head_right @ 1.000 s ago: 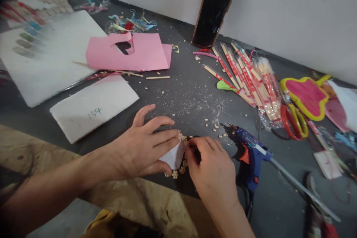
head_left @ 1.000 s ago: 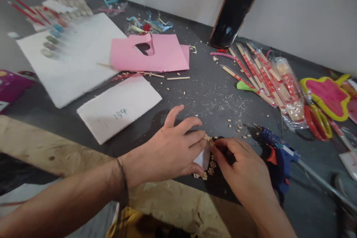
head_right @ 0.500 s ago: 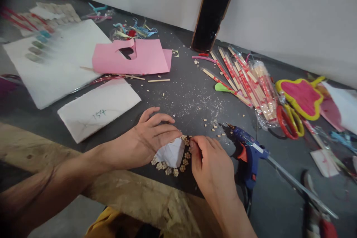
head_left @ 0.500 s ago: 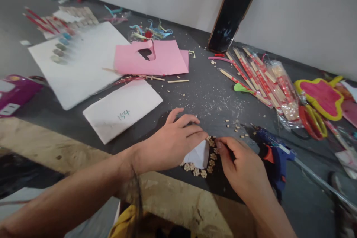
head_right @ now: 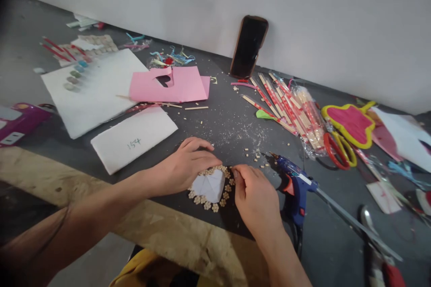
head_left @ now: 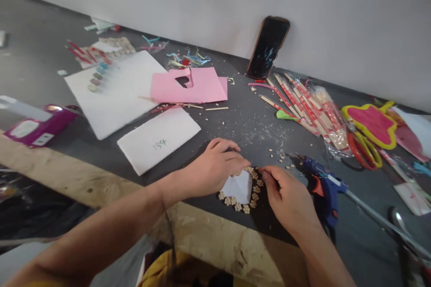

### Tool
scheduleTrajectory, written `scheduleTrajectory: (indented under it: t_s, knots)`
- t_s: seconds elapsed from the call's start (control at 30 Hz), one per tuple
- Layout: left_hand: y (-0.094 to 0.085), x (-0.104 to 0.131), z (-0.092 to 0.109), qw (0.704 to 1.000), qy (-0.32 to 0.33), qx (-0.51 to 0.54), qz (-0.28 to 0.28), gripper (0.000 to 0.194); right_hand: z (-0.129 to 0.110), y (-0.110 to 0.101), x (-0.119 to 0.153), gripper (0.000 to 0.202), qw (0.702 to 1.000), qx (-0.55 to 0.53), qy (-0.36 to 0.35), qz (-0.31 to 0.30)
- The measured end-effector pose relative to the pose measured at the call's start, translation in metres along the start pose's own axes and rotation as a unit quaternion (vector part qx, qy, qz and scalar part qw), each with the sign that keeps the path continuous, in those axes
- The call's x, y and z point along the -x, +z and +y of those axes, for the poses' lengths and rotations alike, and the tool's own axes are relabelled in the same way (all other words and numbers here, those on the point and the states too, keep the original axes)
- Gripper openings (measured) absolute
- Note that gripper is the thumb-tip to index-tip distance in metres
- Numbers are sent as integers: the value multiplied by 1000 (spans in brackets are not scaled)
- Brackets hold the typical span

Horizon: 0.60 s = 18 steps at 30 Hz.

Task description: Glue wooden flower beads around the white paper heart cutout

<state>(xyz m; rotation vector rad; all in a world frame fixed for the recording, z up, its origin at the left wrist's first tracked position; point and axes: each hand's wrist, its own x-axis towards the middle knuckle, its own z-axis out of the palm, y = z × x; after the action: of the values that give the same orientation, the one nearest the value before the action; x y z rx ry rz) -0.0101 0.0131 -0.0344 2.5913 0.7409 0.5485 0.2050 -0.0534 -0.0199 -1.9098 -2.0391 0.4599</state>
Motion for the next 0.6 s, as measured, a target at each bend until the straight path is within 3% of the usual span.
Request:
scheduleTrajectory:
  t_s: [0.27,0.5,0.6]
  knots:
    - [-7,-3,-1,998,-9,13,55,34,2,0,1,24,999,-27,7,25]
    - [-15,-5,-1,987,-56,-8,152,17,11,-11,2,27,987,-49,50,143]
    - [-16,-4,-1,983,-57,-6,176,12,15,-15,1,26,987,-40,44,152]
